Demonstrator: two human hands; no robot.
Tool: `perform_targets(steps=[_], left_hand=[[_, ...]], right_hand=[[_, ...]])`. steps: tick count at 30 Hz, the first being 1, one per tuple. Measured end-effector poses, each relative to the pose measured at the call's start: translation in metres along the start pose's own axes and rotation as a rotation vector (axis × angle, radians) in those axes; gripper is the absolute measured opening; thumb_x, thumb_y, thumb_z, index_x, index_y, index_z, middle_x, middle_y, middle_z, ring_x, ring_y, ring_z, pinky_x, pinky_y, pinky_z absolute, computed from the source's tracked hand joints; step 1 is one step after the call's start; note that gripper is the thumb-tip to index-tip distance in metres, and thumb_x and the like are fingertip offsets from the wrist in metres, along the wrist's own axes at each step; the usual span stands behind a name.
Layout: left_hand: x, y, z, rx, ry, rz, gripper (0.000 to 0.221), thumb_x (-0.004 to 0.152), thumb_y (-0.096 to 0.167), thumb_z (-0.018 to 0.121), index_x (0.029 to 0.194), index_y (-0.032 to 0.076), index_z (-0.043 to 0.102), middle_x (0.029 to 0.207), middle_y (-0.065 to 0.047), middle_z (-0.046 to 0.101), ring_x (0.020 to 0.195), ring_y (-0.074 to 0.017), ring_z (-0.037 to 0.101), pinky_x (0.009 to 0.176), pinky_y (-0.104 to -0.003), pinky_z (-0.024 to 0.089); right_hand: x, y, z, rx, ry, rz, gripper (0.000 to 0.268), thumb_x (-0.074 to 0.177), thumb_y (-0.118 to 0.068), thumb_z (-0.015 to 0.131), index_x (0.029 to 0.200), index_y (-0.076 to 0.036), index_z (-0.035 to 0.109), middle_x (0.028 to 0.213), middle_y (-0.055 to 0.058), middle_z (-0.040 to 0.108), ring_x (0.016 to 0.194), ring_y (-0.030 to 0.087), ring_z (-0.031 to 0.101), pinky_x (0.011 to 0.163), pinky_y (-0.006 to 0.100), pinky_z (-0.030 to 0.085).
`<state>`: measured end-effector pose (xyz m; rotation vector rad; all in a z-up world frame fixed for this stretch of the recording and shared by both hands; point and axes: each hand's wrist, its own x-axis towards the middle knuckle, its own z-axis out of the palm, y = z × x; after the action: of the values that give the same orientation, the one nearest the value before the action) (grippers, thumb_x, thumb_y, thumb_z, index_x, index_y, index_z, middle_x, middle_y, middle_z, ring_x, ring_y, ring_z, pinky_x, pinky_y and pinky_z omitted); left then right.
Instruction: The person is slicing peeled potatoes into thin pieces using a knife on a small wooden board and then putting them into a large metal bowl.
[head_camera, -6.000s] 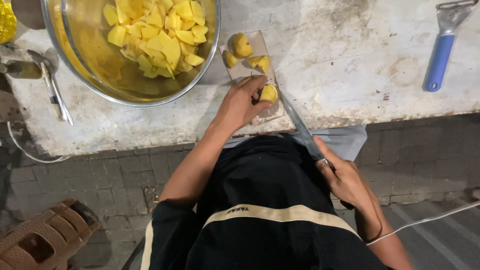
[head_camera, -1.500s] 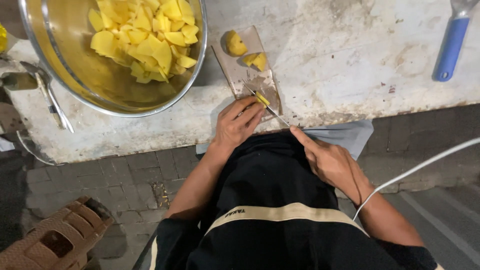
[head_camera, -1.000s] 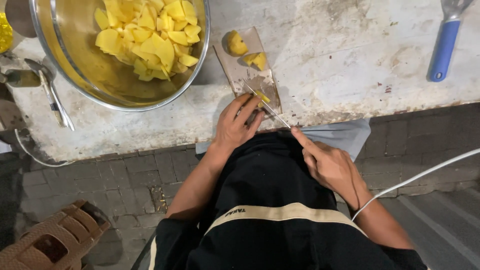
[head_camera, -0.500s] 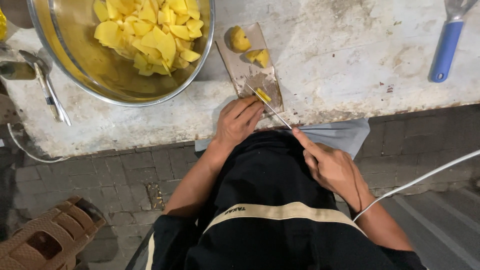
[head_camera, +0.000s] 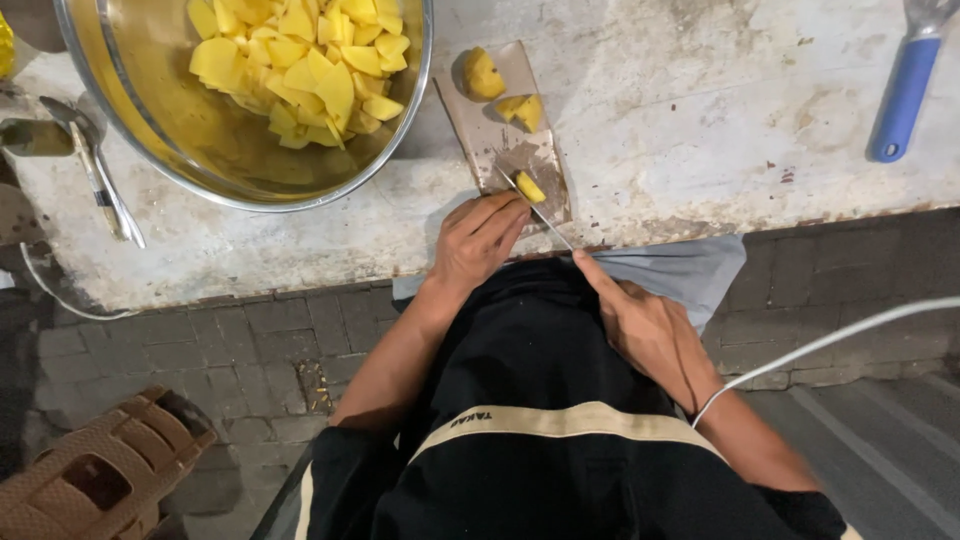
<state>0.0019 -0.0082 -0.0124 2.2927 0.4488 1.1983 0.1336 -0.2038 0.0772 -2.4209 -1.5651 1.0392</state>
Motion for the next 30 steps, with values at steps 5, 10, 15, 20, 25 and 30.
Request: perform_targets(steps=[5,10,15,20,25,30], left_hand=[[-0.001,0.000,0.001,0.016,-0.014,-0.026,0.013,0.086,0.005,0.073,0.099,0.008,0.074,0.089,-0.008,0.070,0.068,-0.0235,0.068,0.060,-0.032,0.056],[-0.002,0.000,0.000,0.041,-0.037,-0.063,0.021,0.088,0.006,0.071,0.109,0.008,0.072,0.087,-0.006,0.070,0.065,-0.0215,0.067,0.057,-0.031,0.056],[-0.014,-0.004,0.007,-0.050,-0.025,-0.160,0.051,0.086,0.003,0.074,0.131,-0.002,0.051,0.088,-0.011,0.070,0.066,-0.0234,0.066,0.057,-0.033,0.056],[0.012,-0.001,-0.013,-0.073,-0.198,-0.163,0.052,0.086,0.004,0.073,0.134,0.002,0.051,0.107,-0.014,0.062,0.086,-0.0310,0.065,0.069,-0.039,0.058],[0.040,-0.005,-0.026,-0.239,-0.523,-0.188,0.048,0.097,-0.007,0.055,0.144,0.000,0.045,0.139,-0.024,0.050,0.122,-0.0457,0.055,0.096,-0.053,0.053],[0.022,-0.027,-0.008,-0.157,-0.577,-0.102,0.038,0.089,-0.001,0.062,0.126,0.006,0.063,0.127,-0.018,0.062,0.116,-0.0396,0.059,0.093,-0.049,0.054]], right_hand=[[0.001,0.012,0.006,0.056,-0.012,-0.014,0.071,0.091,-0.017,0.046,0.156,-0.036,0.028,0.088,0.016,0.070,0.071,0.046,0.068,0.062,0.057,0.055],[-0.009,0.021,0.006,0.046,0.080,-0.096,0.066,0.091,-0.020,0.046,0.155,-0.033,0.033,0.087,0.017,0.070,0.075,0.043,0.068,0.062,0.055,0.055],[-0.027,0.028,0.006,0.211,0.141,-0.017,0.061,0.092,-0.020,0.053,0.152,-0.032,0.043,0.098,0.015,0.074,0.080,0.038,0.070,0.059,0.048,0.056],[-0.022,0.025,-0.011,0.306,0.103,0.045,0.064,0.092,-0.016,0.052,0.153,-0.029,0.038,0.096,0.024,0.073,0.080,0.045,0.069,0.057,0.054,0.053],[-0.016,0.025,-0.008,0.293,-0.009,0.088,0.067,0.092,-0.017,0.054,0.154,-0.033,0.035,0.089,0.023,0.074,0.080,0.044,0.070,0.058,0.052,0.052],[-0.011,0.009,-0.021,0.348,-0.090,0.150,0.067,0.092,-0.016,0.053,0.154,-0.034,0.033,0.099,0.031,0.071,0.086,0.051,0.068,0.061,0.057,0.047]])
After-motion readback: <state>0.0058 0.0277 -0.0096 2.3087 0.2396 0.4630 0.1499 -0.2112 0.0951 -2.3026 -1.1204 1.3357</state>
